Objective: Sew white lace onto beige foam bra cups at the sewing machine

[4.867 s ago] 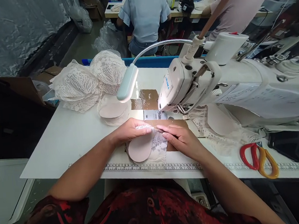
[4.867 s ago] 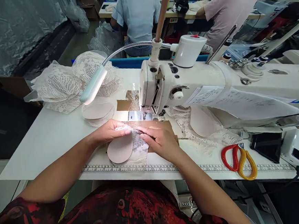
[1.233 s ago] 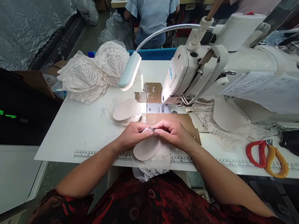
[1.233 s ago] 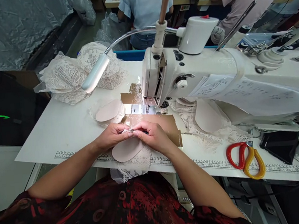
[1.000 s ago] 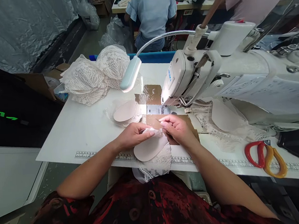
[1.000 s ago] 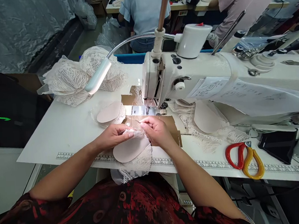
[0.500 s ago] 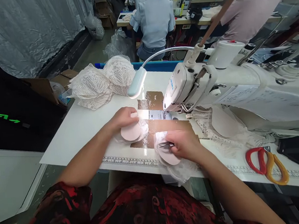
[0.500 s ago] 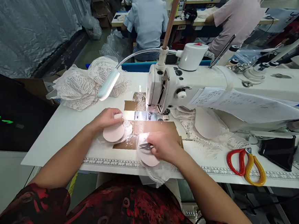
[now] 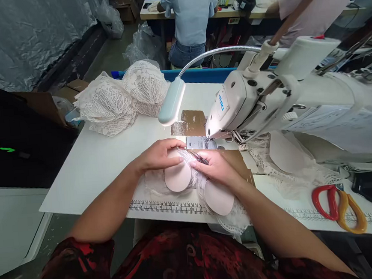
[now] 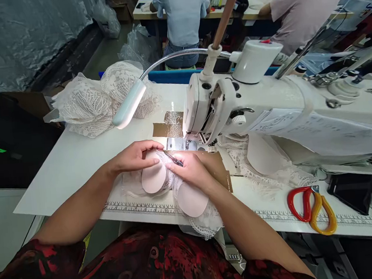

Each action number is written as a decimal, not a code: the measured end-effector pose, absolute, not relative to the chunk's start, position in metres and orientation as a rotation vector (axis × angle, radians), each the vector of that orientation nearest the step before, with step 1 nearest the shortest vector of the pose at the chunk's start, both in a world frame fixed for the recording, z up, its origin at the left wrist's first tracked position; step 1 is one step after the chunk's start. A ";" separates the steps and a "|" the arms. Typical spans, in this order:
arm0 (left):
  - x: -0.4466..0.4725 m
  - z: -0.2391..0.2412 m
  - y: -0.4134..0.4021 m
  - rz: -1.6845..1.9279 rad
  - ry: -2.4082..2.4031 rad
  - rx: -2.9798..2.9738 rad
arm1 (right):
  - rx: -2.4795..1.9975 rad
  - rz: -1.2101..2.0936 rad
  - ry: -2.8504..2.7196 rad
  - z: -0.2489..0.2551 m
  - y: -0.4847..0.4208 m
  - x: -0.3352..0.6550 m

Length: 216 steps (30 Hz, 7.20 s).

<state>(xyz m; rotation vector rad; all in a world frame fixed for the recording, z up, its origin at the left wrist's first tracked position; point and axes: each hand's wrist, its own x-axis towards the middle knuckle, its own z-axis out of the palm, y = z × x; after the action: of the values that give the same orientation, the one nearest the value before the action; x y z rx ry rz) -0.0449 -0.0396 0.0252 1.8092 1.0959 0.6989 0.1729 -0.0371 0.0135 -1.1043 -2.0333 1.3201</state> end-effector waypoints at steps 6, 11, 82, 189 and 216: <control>-0.022 0.023 -0.044 0.613 1.061 1.862 | -0.983 1.456 -1.945 0.016 -0.038 0.178; -0.023 0.023 -0.043 0.572 1.052 1.641 | -1.092 1.368 -1.919 0.017 -0.036 0.186; -0.028 0.023 -0.046 0.576 1.010 1.217 | -1.066 1.565 -1.765 0.012 -0.041 0.193; 0.007 0.010 0.000 0.116 1.032 2.932 | -1.543 0.540 -2.516 0.009 -0.033 0.218; -0.024 0.043 -0.038 -0.014 1.626 2.402 | -1.521 0.813 -2.310 0.026 -0.076 0.252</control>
<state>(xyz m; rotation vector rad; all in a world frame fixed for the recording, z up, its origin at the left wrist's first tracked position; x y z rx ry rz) -0.0238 -0.0380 0.0431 2.4023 1.6264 -0.0141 0.2523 -0.0759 0.0264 -1.5212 -2.3102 0.8132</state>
